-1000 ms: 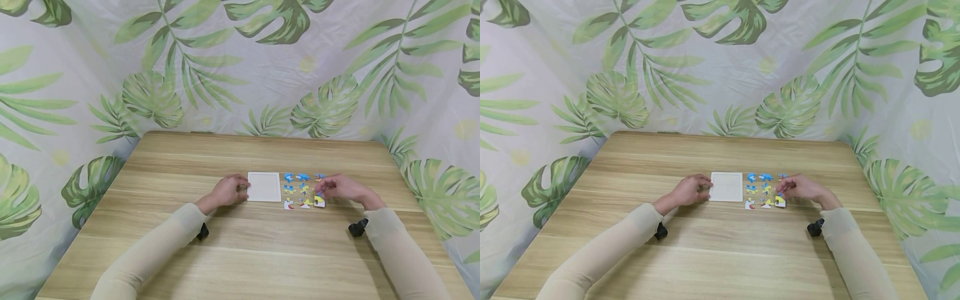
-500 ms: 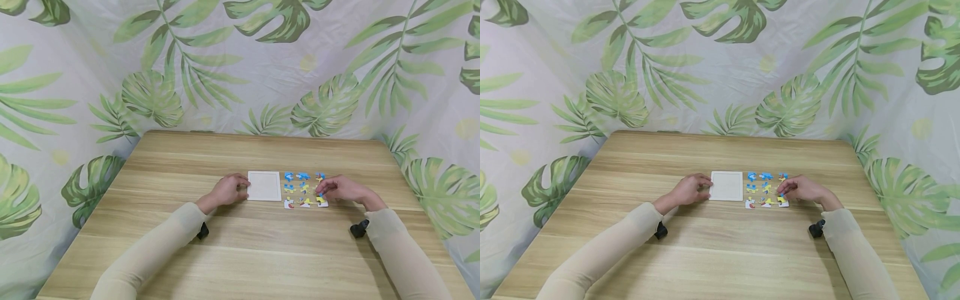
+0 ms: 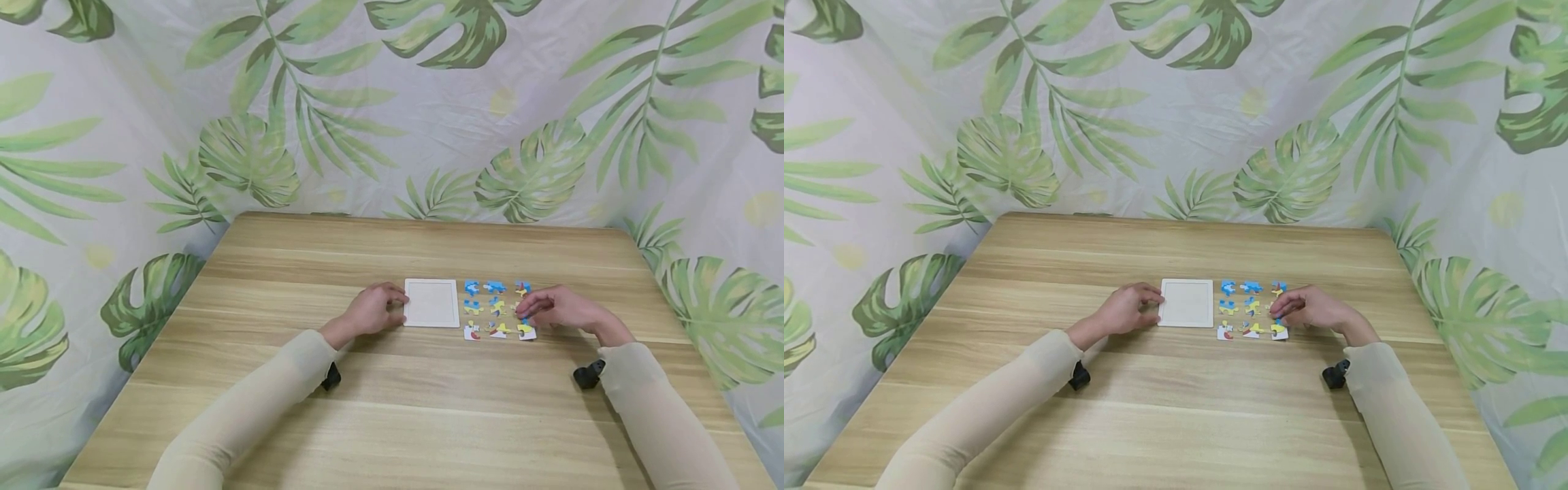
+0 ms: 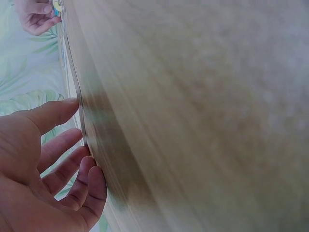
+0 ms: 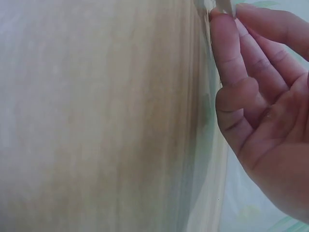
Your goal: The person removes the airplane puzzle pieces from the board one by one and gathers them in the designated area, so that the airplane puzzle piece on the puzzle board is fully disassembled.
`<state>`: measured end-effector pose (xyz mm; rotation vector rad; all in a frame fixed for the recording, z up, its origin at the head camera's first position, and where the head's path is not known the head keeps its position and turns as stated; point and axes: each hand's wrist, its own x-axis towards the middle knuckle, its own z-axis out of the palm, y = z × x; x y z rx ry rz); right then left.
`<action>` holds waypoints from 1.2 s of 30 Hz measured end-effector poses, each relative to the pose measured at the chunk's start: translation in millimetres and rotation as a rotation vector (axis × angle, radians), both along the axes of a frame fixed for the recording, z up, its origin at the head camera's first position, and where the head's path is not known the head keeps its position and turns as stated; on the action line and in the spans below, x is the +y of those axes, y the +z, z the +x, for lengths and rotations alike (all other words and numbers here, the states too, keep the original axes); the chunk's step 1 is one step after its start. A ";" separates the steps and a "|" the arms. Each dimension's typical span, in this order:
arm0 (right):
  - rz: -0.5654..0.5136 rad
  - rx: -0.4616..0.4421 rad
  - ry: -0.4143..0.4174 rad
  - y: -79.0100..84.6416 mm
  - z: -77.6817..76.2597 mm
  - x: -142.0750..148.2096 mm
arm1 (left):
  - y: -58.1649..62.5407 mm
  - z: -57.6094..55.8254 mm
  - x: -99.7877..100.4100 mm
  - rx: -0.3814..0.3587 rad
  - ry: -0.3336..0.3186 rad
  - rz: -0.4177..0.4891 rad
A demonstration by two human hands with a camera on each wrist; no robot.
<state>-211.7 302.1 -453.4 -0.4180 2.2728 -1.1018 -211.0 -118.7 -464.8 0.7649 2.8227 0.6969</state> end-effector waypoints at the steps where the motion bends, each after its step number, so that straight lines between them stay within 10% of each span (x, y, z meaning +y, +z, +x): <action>1: 0.000 0.002 0.000 -0.2 0.0 0.1 | 0.2 -0.1 0.0 -0.003 -0.001 -0.004; 27: 0.028 0.013 -0.055 3.4 2.8 -4.1 | 1.2 0.9 -3.7 0.011 -0.016 0.042; 36: 0.031 0.079 -0.103 16.9 -4.9 -10.4 | 17.6 -7.6 -16.6 -0.022 0.103 0.054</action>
